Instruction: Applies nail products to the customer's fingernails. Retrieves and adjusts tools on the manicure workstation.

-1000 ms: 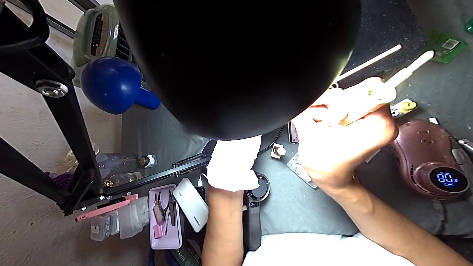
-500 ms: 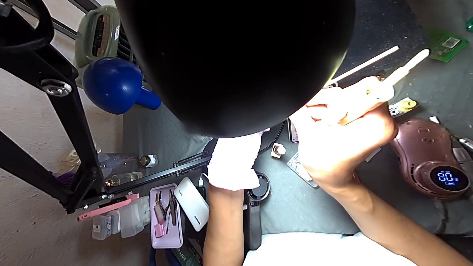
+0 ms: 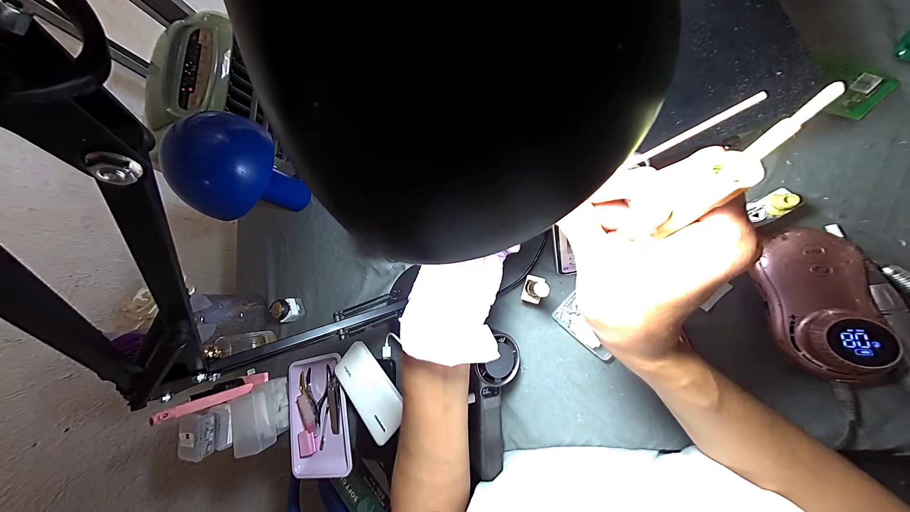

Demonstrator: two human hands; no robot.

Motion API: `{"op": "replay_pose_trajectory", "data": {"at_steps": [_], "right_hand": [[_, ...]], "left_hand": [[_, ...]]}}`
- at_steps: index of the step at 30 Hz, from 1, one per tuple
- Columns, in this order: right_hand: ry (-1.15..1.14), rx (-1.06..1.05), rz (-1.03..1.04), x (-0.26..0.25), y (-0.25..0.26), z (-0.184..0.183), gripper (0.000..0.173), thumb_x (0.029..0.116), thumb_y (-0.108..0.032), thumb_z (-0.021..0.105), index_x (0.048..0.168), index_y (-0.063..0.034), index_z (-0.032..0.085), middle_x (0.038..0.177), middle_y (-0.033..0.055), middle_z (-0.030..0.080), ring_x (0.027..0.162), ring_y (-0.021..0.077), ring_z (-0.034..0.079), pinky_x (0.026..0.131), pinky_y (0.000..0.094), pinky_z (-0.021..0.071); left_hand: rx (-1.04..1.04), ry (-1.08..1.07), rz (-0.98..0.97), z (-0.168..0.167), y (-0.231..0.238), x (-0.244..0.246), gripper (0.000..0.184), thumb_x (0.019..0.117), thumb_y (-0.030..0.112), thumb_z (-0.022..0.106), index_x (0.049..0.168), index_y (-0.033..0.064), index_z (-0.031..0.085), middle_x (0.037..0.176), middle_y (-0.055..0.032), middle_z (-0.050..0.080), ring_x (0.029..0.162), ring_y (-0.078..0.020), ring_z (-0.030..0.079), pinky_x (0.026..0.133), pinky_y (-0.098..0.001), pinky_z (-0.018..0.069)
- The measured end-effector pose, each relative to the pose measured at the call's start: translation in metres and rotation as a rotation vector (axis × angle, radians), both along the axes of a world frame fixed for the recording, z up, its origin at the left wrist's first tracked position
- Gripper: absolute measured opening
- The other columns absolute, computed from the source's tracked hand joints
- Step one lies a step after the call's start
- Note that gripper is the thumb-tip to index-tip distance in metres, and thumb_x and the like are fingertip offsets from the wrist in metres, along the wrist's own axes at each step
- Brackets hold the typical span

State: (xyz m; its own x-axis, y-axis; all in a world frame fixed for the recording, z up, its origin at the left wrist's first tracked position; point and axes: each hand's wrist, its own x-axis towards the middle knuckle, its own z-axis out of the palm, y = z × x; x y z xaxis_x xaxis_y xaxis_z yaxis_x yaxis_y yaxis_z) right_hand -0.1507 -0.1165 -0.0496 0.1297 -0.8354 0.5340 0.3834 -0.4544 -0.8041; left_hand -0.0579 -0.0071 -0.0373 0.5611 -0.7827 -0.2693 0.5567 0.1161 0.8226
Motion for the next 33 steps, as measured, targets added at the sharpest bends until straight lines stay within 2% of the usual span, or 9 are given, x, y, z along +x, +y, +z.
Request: {"op": "replay_pose_trajectory", "data": {"at_steps": [4, 10, 13, 17, 21, 24, 28, 30, 33], "right_hand": [[-0.024, 0.025, 0.037, -0.006, -0.003, 0.005, 0.031, 0.0840, 0.005, 0.078, 0.100, -0.0097, 0.057, 0.089, -0.0069, 0.069, 0.077, 0.0020, 0.069, 0.071, 0.0194, 0.0619], [0.124, -0.036, 0.013, -0.064, -0.029, 0.003, 0.030, 0.0913, 0.005, 0.072, 0.110, -0.0074, 0.051, 0.107, 0.0067, 0.073, 0.086, 0.0282, 0.078, 0.075, 0.0451, 0.0705], [0.317, -0.019, 0.034, -0.110, -0.037, -0.016, 0.026, 0.0942, -0.003, 0.072, 0.114, -0.0052, 0.056, 0.098, 0.0046, 0.076, 0.075, 0.0208, 0.076, 0.067, 0.0339, 0.0674], [0.573, 0.007, -0.028, -0.161, -0.030, -0.041, 0.036, 0.0885, -0.014, 0.082, 0.108, -0.0049, 0.053, 0.099, -0.0007, 0.072, 0.073, 0.0066, 0.072, 0.063, 0.0218, 0.0642], [0.789, -0.026, -0.120, -0.193, -0.014, -0.056, 0.042, 0.0875, -0.019, 0.083, 0.105, 0.0045, 0.052, 0.092, 0.0061, 0.067, 0.071, -0.0014, 0.065, 0.061, 0.0146, 0.0568], [0.955, -0.005, -0.160, -0.199, -0.009, -0.059, 0.046, 0.0890, -0.028, 0.081, 0.107, 0.0073, 0.056, 0.085, 0.0090, 0.069, 0.066, 0.0019, 0.068, 0.059, 0.0174, 0.0585], [1.080, -0.148, -0.191, -0.197, -0.015, -0.065, 0.049, 0.0937, -0.039, 0.073, 0.107, 0.0071, 0.062, 0.085, 0.0166, 0.072, 0.070, 0.0202, 0.073, 0.062, 0.0322, 0.0603], [1.097, -0.209, -0.198, -0.196, -0.020, -0.065, 0.050, 0.0956, -0.043, 0.068, 0.105, 0.0063, 0.063, 0.084, 0.0164, 0.072, 0.069, 0.0216, 0.073, 0.061, 0.0335, 0.0601], [1.040, -0.283, -0.173, -0.201, -0.027, -0.057, 0.053, 0.1026, -0.045, 0.050, 0.101, 0.0069, 0.063, 0.079, 0.0171, 0.069, 0.063, 0.0204, 0.068, 0.054, 0.0356, 0.0544]], "left_hand": [[0.015, -0.017, 0.006, 0.003, -0.003, -0.001, 0.014, 0.1019, 0.015, 0.054, 0.097, 0.0184, 0.066, 0.081, 0.0034, 0.060, 0.074, -0.0047, 0.060, 0.067, -0.0166, 0.0506], [0.057, -0.092, -0.022, -0.010, -0.006, 0.003, 0.011, 0.1020, 0.016, 0.056, 0.102, 0.0171, 0.067, 0.084, 0.0020, 0.062, 0.071, -0.0030, 0.059, 0.060, -0.0137, 0.0477], [0.079, -0.201, -0.051, -0.006, -0.012, 0.002, 0.012, 0.1009, 0.016, 0.056, 0.104, 0.0167, 0.067, 0.088, 0.0019, 0.064, 0.073, -0.0022, 0.060, 0.061, -0.0134, 0.0485], [-0.001, -0.231, -0.063, -0.009, -0.017, 0.003, 0.017, 0.1006, 0.012, 0.057, 0.115, 0.0144, 0.065, 0.098, -0.0004, 0.066, 0.084, -0.0059, 0.063, 0.075, -0.0193, 0.0533], [0.010, -0.293, -0.082, -0.008, -0.017, 0.003, 0.014, 0.1018, 0.017, 0.056, 0.110, 0.0151, 0.067, 0.098, 0.0008, 0.067, 0.086, -0.0050, 0.062, 0.075, -0.0190, 0.0522], [0.059, -0.257, -0.048, -0.003, -0.018, -0.001, 0.016, 0.1028, 0.013, 0.054, 0.112, 0.0111, 0.068, 0.099, -0.0022, 0.068, 0.084, -0.0070, 0.063, 0.073, -0.0198, 0.0528], [0.101, -0.261, 0.001, -0.002, -0.004, -0.008, 0.024, 0.1029, 0.005, 0.052, 0.124, 0.0040, 0.065, 0.104, -0.0070, 0.069, 0.085, -0.0098, 0.064, 0.077, -0.0227, 0.0540], [0.234, -0.446, 0.032, 0.006, 0.014, -0.012, 0.027, 0.1018, 0.004, 0.055, 0.127, 0.0036, 0.066, 0.109, -0.0076, 0.072, 0.091, -0.0121, 0.069, 0.083, -0.0260, 0.0557], [0.589, -0.989, 0.184, 0.027, 0.042, -0.027, 0.021, 0.0997, 0.009, 0.062, 0.117, 0.0101, 0.074, 0.106, -0.0008, 0.076, 0.096, -0.0080, 0.072, 0.089, -0.0272, 0.0575]]}}
